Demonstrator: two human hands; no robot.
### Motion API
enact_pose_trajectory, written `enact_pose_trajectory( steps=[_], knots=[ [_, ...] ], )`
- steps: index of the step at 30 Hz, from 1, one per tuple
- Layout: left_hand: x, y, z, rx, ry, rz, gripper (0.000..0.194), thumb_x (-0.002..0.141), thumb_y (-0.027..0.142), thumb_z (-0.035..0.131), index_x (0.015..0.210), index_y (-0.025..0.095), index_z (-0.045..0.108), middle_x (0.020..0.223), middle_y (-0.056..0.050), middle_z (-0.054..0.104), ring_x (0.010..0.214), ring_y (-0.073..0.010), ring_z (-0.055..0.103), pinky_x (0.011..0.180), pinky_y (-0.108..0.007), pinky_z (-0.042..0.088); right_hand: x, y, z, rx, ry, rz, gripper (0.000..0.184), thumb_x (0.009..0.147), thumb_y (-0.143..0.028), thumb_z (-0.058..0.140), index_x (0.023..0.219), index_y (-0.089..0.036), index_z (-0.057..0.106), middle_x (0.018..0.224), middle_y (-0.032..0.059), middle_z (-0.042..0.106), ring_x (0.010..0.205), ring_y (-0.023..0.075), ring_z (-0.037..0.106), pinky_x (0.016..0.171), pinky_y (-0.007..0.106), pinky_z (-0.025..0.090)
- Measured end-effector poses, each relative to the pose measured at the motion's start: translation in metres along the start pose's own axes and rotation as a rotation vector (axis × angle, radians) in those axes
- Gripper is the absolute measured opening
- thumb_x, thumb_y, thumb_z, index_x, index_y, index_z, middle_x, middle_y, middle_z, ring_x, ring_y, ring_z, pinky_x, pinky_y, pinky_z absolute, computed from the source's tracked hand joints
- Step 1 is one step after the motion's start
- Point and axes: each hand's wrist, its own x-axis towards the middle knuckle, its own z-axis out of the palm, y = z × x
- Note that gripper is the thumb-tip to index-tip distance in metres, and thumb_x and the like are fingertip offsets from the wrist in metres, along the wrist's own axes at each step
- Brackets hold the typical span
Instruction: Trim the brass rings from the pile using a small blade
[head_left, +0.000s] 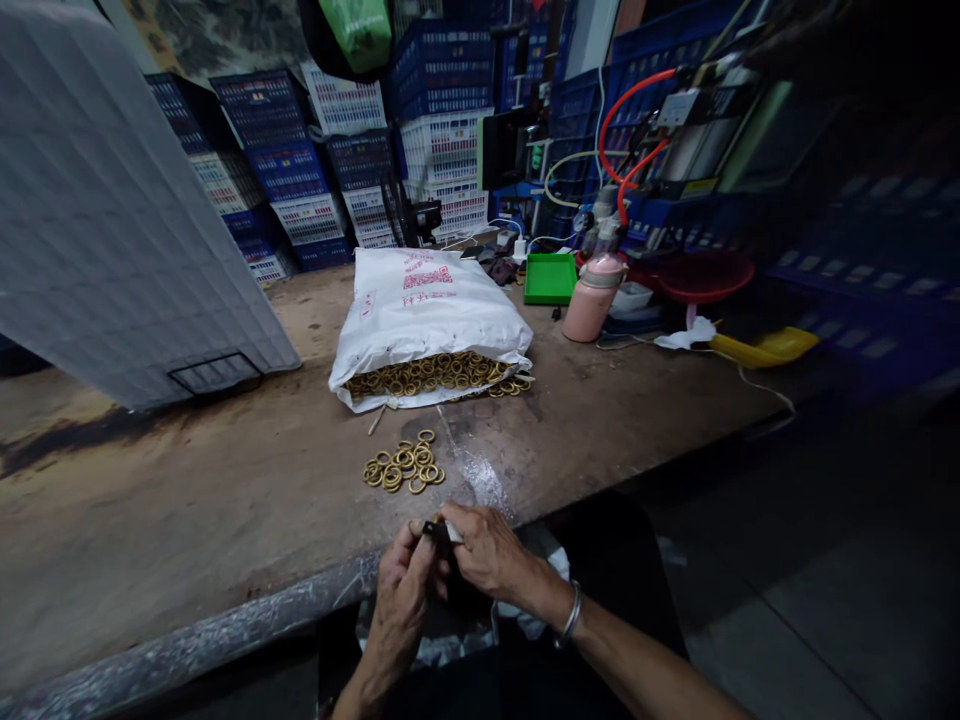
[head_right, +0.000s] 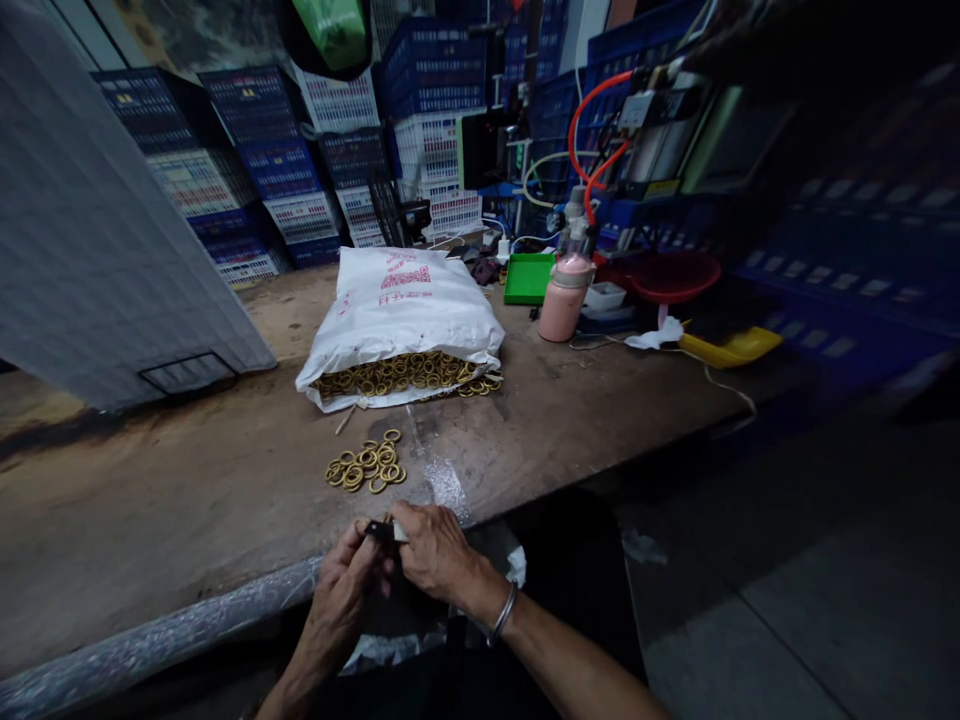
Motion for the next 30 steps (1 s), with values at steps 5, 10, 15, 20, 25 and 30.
enact_pose_trajectory(
  steps=[5,10,15,20,25,30],
  knots=[
    [0.0,-0.004,-0.002,0.019,0.003,0.02,0.031,0.07,0.049,0.056,0.071,0.019,0.047,0.051,0.006,0.051,0.04,-0.006,0.043,0.042,-0.018,0.035,0.001,0.0,-0.002,-0.002,-0.032,-0.019,0.027,0.066,-0.01,0.041,0.088,-0.021,0.053,0.079,0.0013,0.062,0.073,0.0148,0.056,0.061,0.021,0.032],
    [-0.003,-0.006,-0.004,0.032,0.029,0.042,0.029,0.071,0.046,0.056,0.072,0.018,0.048,0.054,0.005,0.051,0.044,-0.0066,0.045,0.045,-0.018,0.037,0.002,-0.002,-0.003,-0.048,-0.062,-0.003,0.028,0.067,-0.011,0.042,0.09,-0.02,0.053,0.077,0.0029,0.064,0.072,0.0162,0.058,0.059,0.022,0.032],
    [-0.019,0.007,0.002,0.016,-0.022,0.051,0.029,0.07,0.045,0.058,0.065,0.017,0.051,0.057,0.002,0.053,0.047,-0.0081,0.047,0.047,-0.021,0.041,0.008,0.0,-0.005,-0.173,-0.049,0.107,0.027,0.069,-0.01,0.041,0.091,-0.018,0.053,0.074,0.0057,0.063,0.065,0.017,0.057,0.056,0.024,0.03],
    [-0.027,0.009,0.012,-0.216,-0.105,-0.055,0.028,0.067,0.043,0.062,0.064,0.016,0.055,0.061,-0.002,0.059,0.048,-0.0105,0.051,0.046,-0.023,0.042,0.034,0.015,-0.013,-0.249,0.107,0.23,0.026,0.072,-0.009,0.039,0.092,-0.018,0.053,0.076,0.0063,0.064,0.068,0.0165,0.057,0.057,0.024,0.028],
    [-0.015,-0.001,0.003,-0.4,-0.015,-0.13,0.026,0.061,0.035,0.069,0.065,0.013,0.056,0.067,-0.006,0.062,0.051,-0.0122,0.053,0.04,-0.021,0.041,0.079,0.028,-0.021,-0.233,0.213,0.29,0.02,0.08,-0.017,0.039,0.094,-0.02,0.053,0.088,0.0059,0.063,0.078,0.0153,0.057,0.06,0.022,0.029],
    [-0.015,0.007,-0.009,-0.531,-0.008,-0.211,0.023,0.059,0.023,0.071,0.076,0.016,0.057,0.066,-0.003,0.061,0.052,-0.012,0.053,0.041,-0.021,0.039,0.114,0.027,-0.019,-0.255,0.197,0.299,0.02,0.081,-0.031,0.043,0.095,-0.02,0.053,0.091,0.0062,0.062,0.081,0.0167,0.057,0.06,0.023,0.03]
  ],
)
